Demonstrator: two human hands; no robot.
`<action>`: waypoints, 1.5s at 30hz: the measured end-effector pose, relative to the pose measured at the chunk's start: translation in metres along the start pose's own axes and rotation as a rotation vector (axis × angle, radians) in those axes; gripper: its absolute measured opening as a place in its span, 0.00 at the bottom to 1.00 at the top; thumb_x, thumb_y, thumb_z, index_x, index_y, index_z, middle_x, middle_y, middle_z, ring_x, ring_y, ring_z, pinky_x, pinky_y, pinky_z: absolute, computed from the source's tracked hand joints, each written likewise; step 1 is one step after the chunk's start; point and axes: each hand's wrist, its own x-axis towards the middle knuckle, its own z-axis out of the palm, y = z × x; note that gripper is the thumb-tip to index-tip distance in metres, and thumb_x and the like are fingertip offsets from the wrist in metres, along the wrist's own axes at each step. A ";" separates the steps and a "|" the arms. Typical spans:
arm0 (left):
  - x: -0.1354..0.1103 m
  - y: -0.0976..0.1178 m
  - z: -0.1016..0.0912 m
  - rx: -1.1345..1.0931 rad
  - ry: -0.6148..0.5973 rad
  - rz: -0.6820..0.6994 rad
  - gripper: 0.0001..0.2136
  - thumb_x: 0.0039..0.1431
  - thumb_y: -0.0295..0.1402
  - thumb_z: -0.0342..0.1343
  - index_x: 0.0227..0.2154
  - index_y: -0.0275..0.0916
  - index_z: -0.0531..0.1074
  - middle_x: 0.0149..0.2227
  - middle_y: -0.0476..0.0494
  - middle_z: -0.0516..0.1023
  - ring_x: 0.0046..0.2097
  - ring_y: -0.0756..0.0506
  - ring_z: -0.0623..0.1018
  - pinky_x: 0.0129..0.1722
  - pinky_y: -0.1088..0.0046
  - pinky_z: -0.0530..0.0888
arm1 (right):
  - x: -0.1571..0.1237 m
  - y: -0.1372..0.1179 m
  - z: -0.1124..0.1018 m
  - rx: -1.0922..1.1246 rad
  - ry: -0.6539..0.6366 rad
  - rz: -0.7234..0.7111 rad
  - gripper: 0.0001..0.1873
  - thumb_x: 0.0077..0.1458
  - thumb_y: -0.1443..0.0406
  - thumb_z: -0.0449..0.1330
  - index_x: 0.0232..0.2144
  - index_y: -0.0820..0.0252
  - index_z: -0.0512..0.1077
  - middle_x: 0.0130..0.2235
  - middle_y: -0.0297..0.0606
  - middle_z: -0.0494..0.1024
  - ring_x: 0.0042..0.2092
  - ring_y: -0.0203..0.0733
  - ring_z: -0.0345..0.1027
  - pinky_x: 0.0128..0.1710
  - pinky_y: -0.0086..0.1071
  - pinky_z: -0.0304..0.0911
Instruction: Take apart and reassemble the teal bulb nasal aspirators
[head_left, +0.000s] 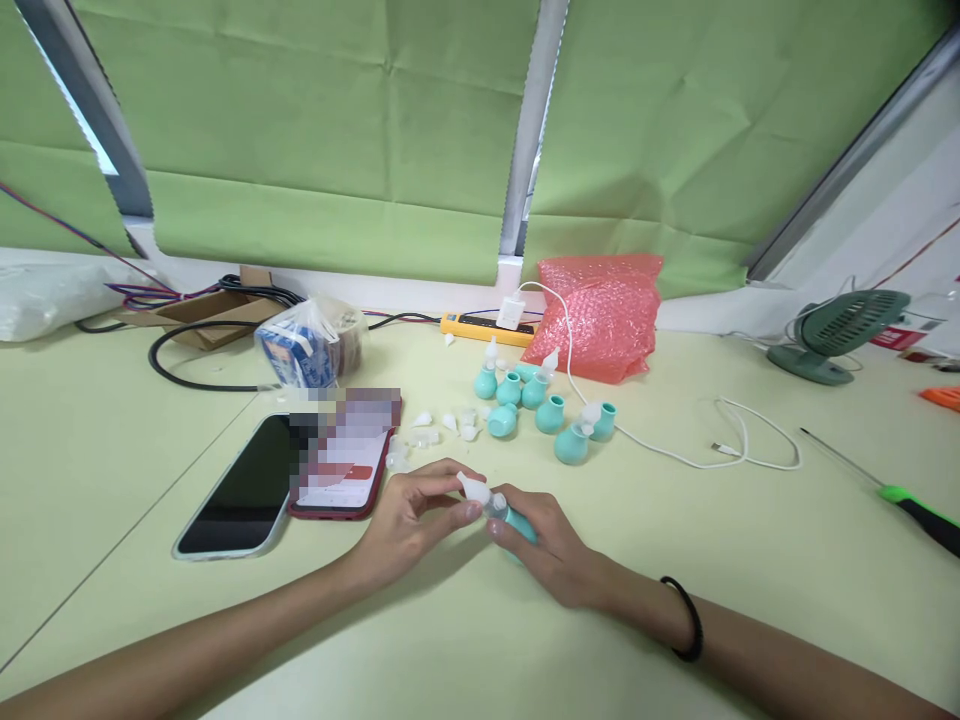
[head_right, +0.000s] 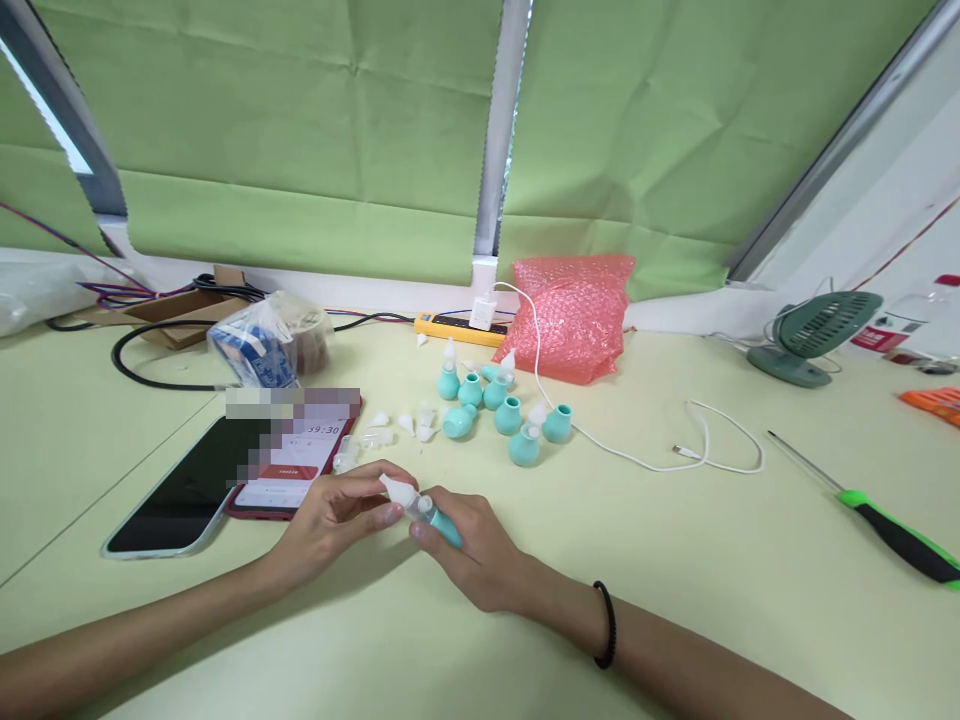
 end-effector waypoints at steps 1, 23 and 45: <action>0.000 0.000 0.000 0.017 -0.006 0.011 0.07 0.53 0.31 0.51 0.29 0.35 0.73 0.35 0.42 0.69 0.38 0.46 0.70 0.37 0.74 0.68 | 0.000 0.000 0.000 0.000 -0.006 0.006 0.10 0.56 0.62 0.45 0.25 0.59 0.56 0.23 0.28 0.55 0.25 0.31 0.48 0.25 0.25 0.48; 0.024 -0.001 -0.042 1.083 0.108 0.135 0.10 0.51 0.31 0.49 0.32 0.36 0.74 0.31 0.42 0.73 0.35 0.44 0.69 0.35 0.69 0.66 | 0.026 0.021 -0.030 -0.175 0.582 -0.085 0.06 0.51 0.66 0.52 0.34 0.58 0.67 0.35 0.37 0.65 0.34 0.38 0.59 0.30 0.31 0.57; 0.017 -0.015 -0.030 1.423 -0.062 0.159 0.11 0.53 0.21 0.46 0.27 0.36 0.74 0.29 0.41 0.74 0.37 0.42 0.68 0.31 0.68 0.62 | 0.031 0.033 -0.033 -0.384 0.777 -0.171 0.11 0.47 0.69 0.55 0.36 0.58 0.62 0.37 0.40 0.60 0.39 0.42 0.57 0.32 0.34 0.58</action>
